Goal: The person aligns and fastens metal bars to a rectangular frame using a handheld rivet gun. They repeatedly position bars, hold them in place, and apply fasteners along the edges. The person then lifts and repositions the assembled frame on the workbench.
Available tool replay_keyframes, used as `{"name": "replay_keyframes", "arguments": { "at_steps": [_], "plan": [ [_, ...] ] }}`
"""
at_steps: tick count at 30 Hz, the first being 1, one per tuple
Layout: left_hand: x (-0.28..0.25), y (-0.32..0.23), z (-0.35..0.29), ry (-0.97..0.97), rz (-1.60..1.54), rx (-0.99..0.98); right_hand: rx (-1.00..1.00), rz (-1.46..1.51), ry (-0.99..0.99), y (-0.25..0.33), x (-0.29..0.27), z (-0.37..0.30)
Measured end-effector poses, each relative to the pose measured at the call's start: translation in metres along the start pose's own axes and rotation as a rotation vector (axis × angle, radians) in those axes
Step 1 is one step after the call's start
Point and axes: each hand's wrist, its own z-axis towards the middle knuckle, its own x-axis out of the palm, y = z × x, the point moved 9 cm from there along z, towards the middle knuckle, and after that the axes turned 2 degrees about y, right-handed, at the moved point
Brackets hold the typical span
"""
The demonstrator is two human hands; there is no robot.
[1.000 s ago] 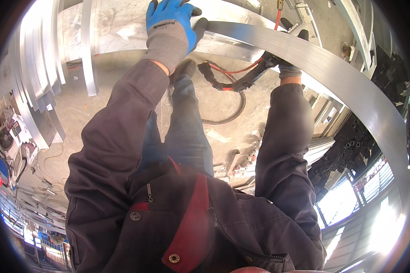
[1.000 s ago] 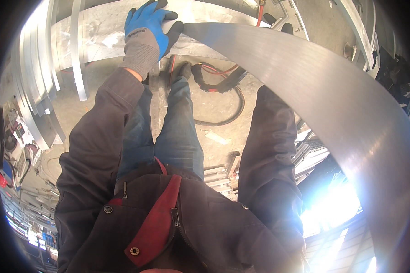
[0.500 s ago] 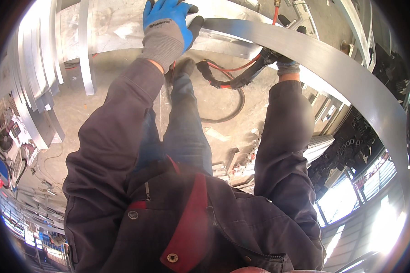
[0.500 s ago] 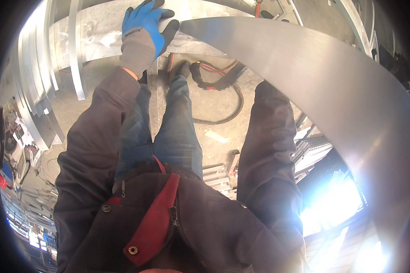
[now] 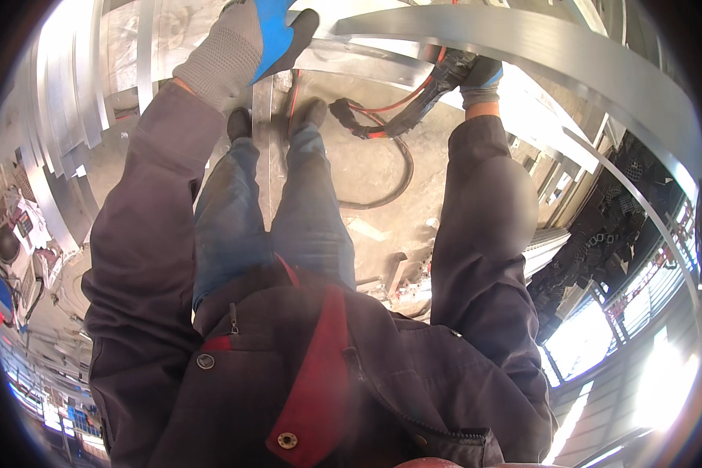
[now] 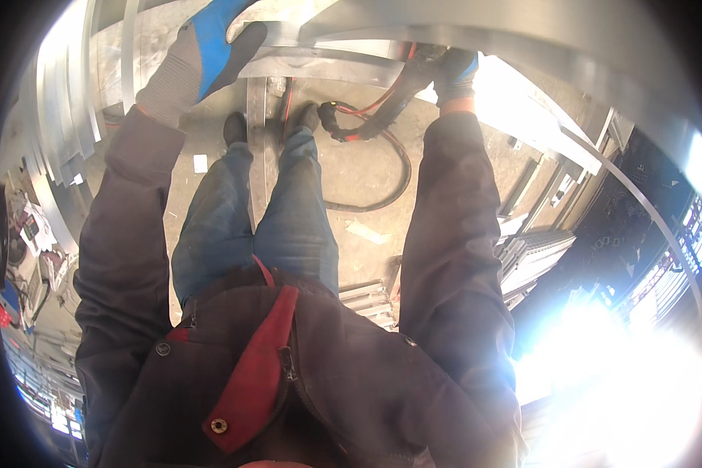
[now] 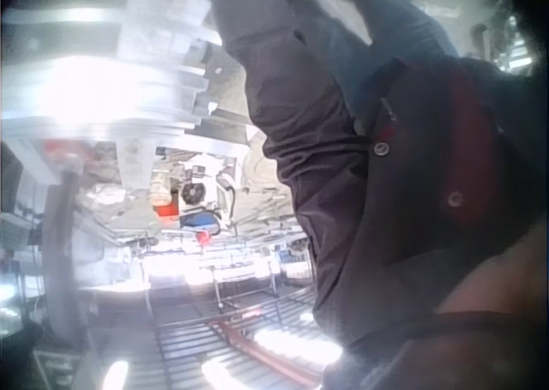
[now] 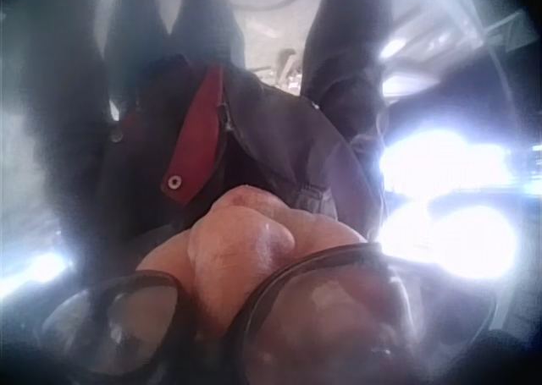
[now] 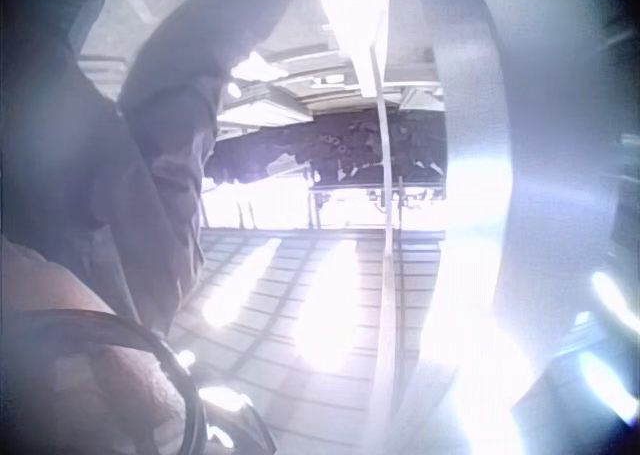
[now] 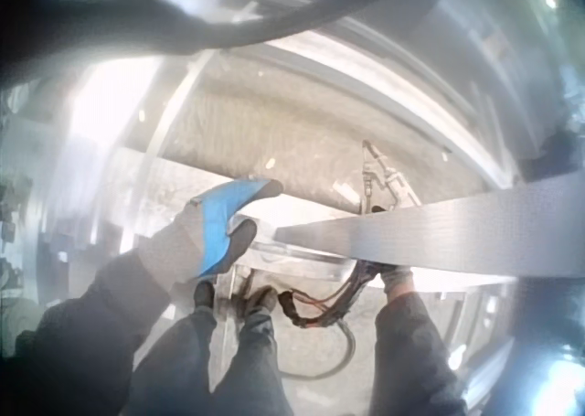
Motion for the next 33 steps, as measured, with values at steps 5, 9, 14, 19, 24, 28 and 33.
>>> {"name": "replay_keyframes", "arguments": {
  "at_steps": [5,9,14,19,24,28,33],
  "plan": [
    [-0.015,-0.084,0.009,0.105,-0.107,0.258,0.380,0.672,-0.003,0.014,0.003,0.007],
    [-0.030,-0.138,-0.005,0.230,-0.450,0.220,0.617,1.041,-0.076,0.028,0.018,0.000],
    [-0.018,-0.212,-0.004,0.212,-0.356,0.325,0.727,1.084,-0.055,0.032,0.020,-0.008],
    [-0.005,-0.215,0.010,0.021,-0.503,0.202,0.659,1.082,-0.007,0.045,0.015,-0.009],
    [0.008,-0.203,0.029,-0.152,-0.341,0.329,0.649,1.089,-0.056,0.046,0.012,-0.015],
    [0.015,-0.206,0.033,-0.110,-0.225,0.373,0.581,1.014,-0.091,0.051,0.005,-0.012],
    [0.014,-0.198,0.032,-0.184,-0.168,0.324,0.682,1.067,-0.063,0.055,0.004,-0.011]
  ]
}}
